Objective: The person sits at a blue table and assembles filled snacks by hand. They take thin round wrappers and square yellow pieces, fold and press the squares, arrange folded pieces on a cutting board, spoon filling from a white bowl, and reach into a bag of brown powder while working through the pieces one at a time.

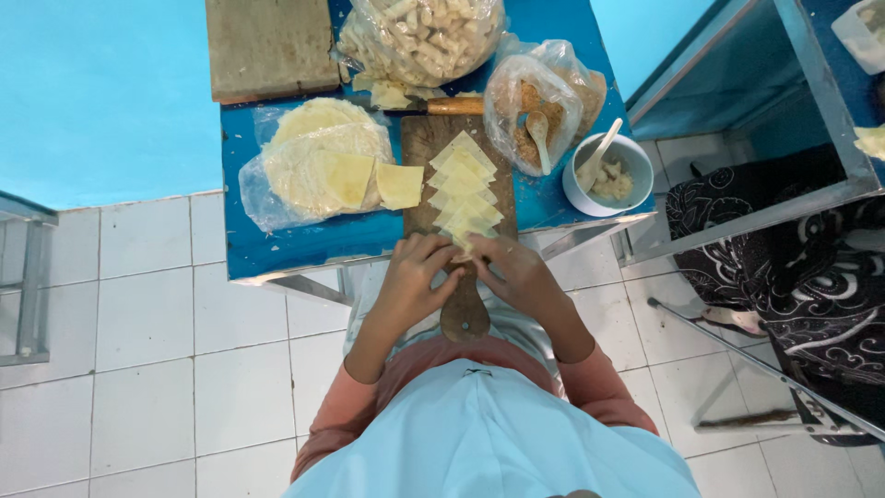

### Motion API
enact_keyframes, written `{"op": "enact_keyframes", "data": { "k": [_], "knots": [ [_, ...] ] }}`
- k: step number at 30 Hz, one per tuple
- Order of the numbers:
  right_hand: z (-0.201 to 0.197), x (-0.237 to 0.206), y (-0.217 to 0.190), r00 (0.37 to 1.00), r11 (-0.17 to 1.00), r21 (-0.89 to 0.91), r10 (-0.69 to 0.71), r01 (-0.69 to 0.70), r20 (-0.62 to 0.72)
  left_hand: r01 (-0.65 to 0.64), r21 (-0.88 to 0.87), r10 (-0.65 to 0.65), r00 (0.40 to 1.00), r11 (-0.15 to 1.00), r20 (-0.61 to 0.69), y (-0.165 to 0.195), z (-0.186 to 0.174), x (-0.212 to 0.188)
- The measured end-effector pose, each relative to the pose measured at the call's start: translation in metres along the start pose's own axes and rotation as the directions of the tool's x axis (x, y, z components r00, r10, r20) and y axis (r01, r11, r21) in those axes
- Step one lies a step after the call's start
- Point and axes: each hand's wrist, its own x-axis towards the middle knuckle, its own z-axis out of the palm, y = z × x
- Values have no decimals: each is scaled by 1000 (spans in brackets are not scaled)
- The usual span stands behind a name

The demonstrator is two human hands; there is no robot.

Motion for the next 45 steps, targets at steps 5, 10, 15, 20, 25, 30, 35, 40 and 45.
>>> {"op": "enact_keyframes", "data": {
  "k": [5, 10, 15, 20, 25, 30, 35, 40, 45],
  "knots": [
    [7, -4, 8, 994, 987, 134, 100, -93, -43, -16, 23, 16, 1000, 1000, 2, -4, 4, 2],
    [14, -8, 13, 997, 996, 72, 52, -48, -64, 6, -95, -11, 999, 995, -50, -5, 12, -1],
    [16, -2, 21, 947, 915, 249, 318, -316, 32, 72, -89, -75, 997, 993, -35, -9, 18, 5],
    [22, 6, 22, 943, 917, 240, 332, -320, -8, 225, -72, -223, 974, 972, 26, -12, 20, 16],
    [17, 5, 16, 993, 993, 89, 81, -74, -81, 155, -76, -157, 987, 985, -25, -10, 19, 17],
    [8, 2, 12, 999, 999, 27, -40, 41, -24, 46, -20, -46, 999, 999, 14, -7, 11, 13],
    [5, 5, 16, 997, 997, -18, -77, 77, 11, -17, -2, 17, 999, 1000, 35, -4, 5, 13],
    [6, 9, 19, 989, 980, -152, -136, 127, -52, 30, -23, -29, 999, 999, 26, -6, 8, 15],
    [1, 14, 23, 992, 976, -179, -127, 126, 7, 86, -71, -84, 996, 994, 31, -10, 10, 22]
  ]
}}
